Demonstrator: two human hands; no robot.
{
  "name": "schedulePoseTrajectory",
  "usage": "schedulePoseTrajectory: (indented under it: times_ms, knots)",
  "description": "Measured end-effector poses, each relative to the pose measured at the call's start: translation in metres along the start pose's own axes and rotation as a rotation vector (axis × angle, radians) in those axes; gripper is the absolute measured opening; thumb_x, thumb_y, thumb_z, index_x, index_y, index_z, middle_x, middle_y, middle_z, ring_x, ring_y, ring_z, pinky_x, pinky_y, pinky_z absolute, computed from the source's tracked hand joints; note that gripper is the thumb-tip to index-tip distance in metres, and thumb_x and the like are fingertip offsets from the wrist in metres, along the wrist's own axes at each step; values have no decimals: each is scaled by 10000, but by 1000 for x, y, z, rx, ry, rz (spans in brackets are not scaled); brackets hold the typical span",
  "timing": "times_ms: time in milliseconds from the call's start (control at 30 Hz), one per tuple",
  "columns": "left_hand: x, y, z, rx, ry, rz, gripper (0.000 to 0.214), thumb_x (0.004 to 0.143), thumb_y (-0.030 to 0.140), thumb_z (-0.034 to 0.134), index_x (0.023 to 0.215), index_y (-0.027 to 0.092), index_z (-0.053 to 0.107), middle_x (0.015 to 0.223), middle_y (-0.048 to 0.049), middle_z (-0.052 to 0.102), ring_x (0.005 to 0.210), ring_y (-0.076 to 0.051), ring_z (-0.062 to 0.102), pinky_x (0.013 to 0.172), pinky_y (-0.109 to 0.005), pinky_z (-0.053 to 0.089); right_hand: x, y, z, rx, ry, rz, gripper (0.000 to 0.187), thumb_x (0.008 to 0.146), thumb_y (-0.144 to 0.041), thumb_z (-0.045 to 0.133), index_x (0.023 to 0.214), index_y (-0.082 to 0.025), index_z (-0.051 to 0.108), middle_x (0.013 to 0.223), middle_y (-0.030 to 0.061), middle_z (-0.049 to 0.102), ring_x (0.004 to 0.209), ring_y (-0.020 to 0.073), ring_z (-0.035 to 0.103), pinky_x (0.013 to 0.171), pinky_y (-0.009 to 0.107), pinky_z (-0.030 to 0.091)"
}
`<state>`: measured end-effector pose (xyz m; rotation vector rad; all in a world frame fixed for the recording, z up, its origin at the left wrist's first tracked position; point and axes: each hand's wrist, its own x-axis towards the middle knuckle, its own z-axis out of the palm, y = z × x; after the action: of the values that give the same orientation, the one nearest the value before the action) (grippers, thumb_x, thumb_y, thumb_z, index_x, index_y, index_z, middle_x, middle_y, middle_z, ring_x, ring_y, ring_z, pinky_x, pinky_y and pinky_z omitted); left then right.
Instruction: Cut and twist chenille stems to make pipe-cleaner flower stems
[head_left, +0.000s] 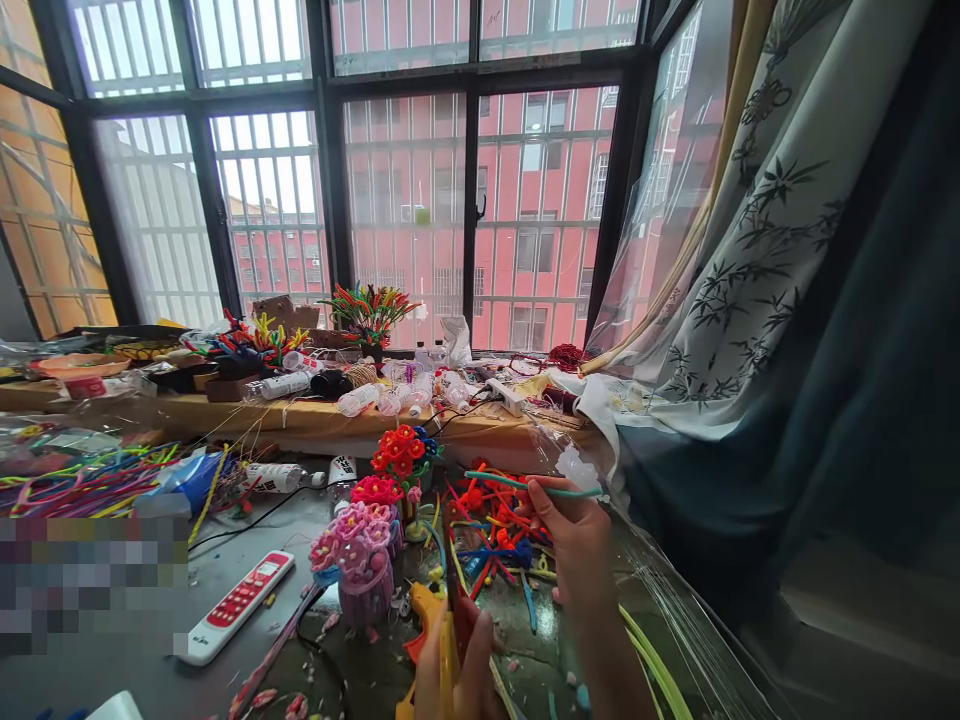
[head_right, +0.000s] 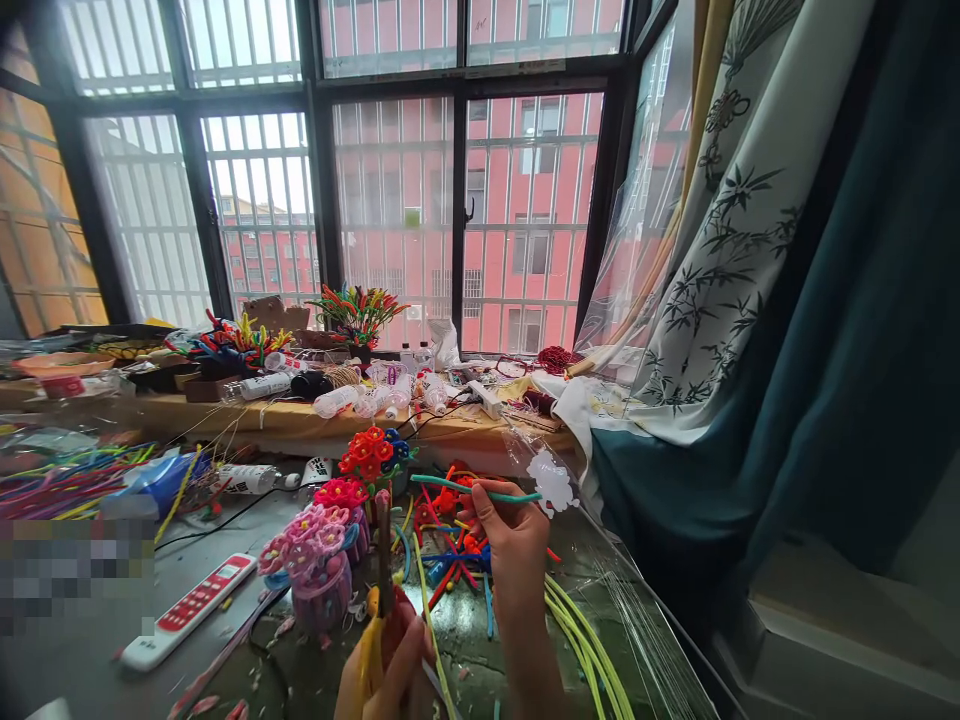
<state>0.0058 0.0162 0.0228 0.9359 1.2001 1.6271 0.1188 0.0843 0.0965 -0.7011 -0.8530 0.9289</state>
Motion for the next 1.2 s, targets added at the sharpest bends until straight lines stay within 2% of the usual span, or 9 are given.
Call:
schedulePoseTrajectory:
  times_ms: [100,200,333,433,567,667,800,1067,1200]
  knots:
    - [16,23,12,10,89,125,431,654,584,713,749,185,580,519,52,554,362,-82,405,414,-230,358,-1,2,3,37,-66,36,307,561,-356,864,751,-160,723,561,13,670,494,153,599,456,236,449]
    - [32,50,23,31,77,246,395,687,546,700,775,173,606,475,59,504,445,-119,500,496,-237,425,-1,3,5,42,-139,58,264,578,-349,861,717,-164,733,594,27,690,532,155,617,502,243,468]
    - [41,78,37,3,205,285,312,697,448,718,776,171,596,586,26,584,529,-129,578,533,-234,467,-2,3,6,48,-211,123,232,596,-347,856,718,-176,757,651,35,714,561,152,630,552,250,491]
    - [42,89,45,-125,214,277,298,704,363,727,871,188,553,693,19,626,565,-131,618,494,-214,468,-4,2,8,66,-223,146,238,607,-355,850,734,-171,766,655,41,718,571,145,627,569,243,488]
    - [49,96,45,-185,194,319,319,675,301,760,853,192,519,680,46,609,522,-116,621,474,-198,466,-5,2,12,108,-242,191,292,661,-418,806,769,-151,759,636,59,713,543,144,620,519,228,458]
    - [57,97,40,-183,89,359,298,676,264,760,825,188,513,669,59,603,506,-97,610,525,-204,494,-5,2,14,142,-255,238,299,667,-434,796,722,-146,738,636,61,710,530,142,624,490,215,441]
    - [64,94,34,-219,-9,358,303,664,242,752,831,186,506,635,73,610,471,-88,598,530,-204,496,-6,2,15,175,-280,255,297,664,-436,794,679,-151,715,630,49,702,518,133,603,471,208,421]
    - [66,96,26,-215,-100,365,306,642,232,755,833,173,523,561,73,609,491,-124,626,597,-268,548,-7,-3,9,208,-386,310,284,704,-405,775,625,-163,648,586,2,645,492,94,524,478,204,370]
    - [69,98,19,-219,-138,346,332,608,239,783,792,173,515,548,80,590,445,-113,609,521,-236,524,-9,-6,9,210,-443,299,284,729,-401,753,619,-159,654,579,3,638,472,86,503,468,204,356]
